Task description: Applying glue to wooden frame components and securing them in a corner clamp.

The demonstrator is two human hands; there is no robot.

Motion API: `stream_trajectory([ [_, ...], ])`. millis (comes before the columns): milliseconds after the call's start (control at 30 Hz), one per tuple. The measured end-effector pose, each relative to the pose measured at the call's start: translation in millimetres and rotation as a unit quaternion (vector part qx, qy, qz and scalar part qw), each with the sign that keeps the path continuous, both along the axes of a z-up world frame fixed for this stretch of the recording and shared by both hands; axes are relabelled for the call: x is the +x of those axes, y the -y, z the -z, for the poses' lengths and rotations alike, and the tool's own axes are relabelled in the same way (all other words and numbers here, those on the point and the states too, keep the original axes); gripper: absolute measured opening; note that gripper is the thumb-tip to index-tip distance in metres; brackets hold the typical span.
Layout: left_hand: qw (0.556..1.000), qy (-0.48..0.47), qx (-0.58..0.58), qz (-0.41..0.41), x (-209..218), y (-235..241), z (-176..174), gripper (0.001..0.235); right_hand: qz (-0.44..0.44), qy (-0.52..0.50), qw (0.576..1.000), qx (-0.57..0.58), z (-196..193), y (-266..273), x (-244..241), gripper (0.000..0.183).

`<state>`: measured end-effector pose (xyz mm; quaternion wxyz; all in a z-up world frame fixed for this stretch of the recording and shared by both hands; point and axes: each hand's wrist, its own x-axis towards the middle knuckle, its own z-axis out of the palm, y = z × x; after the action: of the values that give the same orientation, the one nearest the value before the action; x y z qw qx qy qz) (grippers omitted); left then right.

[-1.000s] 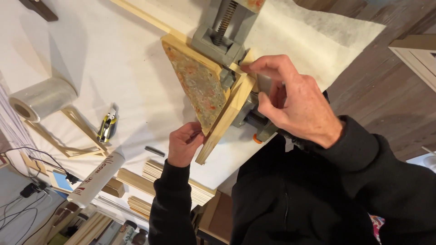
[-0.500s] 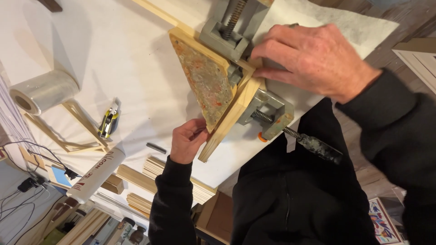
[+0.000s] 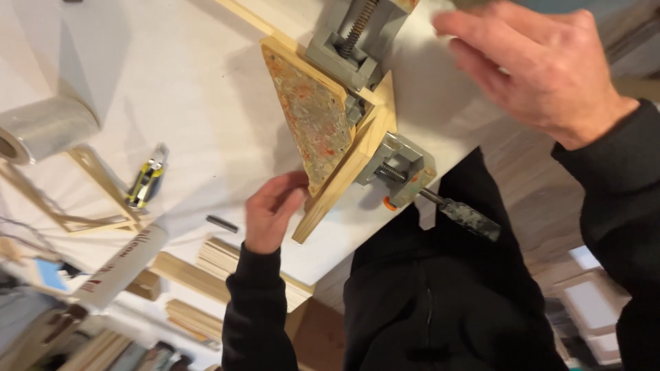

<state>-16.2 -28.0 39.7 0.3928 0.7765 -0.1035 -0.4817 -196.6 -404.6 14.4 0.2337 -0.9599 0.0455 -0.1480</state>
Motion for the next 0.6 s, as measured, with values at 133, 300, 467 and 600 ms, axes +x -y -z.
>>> stream_trajectory([
  [133,0.965,0.243,-0.008,-0.102,-74.7,-20.9,-70.3,0.011,0.048,-0.056,0.997,0.037,-57.1,18.8,-5.0,0.013],
  [300,0.95,-0.188,-0.104,-0.228,-180.5,23.8,-47.2,0.025,0.027,-0.151,0.988,0.014,-31.3,93.1,45.9,0.024],
  [467,0.796,-0.402,-0.212,-0.399,-242.1,88.9,26.4,0.043,-0.267,-0.086,0.937,-0.207,-13.1,124.1,154.8,0.068],
  [600,0.772,-0.341,-0.348,-0.409,-274.4,123.3,65.9,0.023,-0.311,-0.247,0.878,-0.268,-6.8,104.8,176.7,0.041],
])
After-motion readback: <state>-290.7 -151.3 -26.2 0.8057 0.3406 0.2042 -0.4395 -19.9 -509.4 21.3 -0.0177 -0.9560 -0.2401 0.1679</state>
